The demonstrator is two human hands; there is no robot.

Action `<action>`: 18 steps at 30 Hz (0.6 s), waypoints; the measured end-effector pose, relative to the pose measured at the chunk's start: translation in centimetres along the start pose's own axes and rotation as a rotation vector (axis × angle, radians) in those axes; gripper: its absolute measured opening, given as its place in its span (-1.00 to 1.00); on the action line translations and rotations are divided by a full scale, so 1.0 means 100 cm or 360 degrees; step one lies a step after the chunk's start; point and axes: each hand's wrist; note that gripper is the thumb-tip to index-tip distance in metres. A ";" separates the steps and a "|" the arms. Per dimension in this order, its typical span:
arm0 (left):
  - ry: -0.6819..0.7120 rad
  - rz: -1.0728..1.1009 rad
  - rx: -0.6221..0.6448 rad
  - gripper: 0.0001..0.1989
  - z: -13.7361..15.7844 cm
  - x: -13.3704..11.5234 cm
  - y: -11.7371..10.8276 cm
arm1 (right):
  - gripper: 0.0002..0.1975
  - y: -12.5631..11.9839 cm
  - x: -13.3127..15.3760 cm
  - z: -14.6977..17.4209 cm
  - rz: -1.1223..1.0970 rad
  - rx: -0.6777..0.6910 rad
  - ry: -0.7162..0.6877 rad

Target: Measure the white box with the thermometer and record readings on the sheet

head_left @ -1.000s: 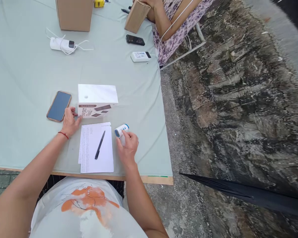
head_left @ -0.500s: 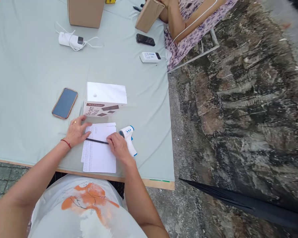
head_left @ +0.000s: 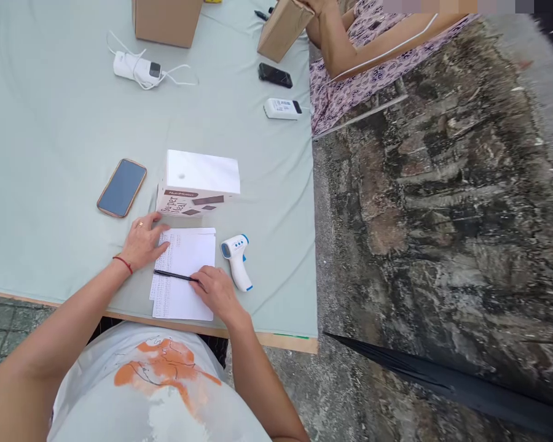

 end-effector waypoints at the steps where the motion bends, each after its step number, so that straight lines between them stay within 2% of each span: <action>1: -0.0008 -0.0003 -0.0001 -0.66 0.000 0.000 0.000 | -0.88 -0.002 0.000 0.001 -0.0036 0.0002 0.0022; 5: -0.0016 -0.0045 -0.0014 -0.69 0.000 0.002 0.000 | -0.90 -0.007 -0.002 0.001 -0.0338 -0.0078 0.0209; 8: -0.0009 -0.0071 -0.0052 -0.70 0.001 0.007 0.000 | -0.92 0.001 0.001 -0.006 -0.0719 -0.0297 0.0428; 13: 0.0033 -0.0115 -0.0152 -0.74 -0.003 0.020 0.002 | -0.89 0.031 0.012 -0.048 -0.1223 -0.0855 0.0640; 18: 0.0104 -0.0162 -0.0199 -0.75 -0.011 0.026 0.003 | -0.81 0.051 0.018 -0.091 -0.1483 -0.1025 0.0782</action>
Point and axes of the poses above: each hand's wrist, its own z-axis away from the middle knuckle, its own y-axis out of the palm, x = y × z, and after that the axes turned 7 degrees about -x, right-handed
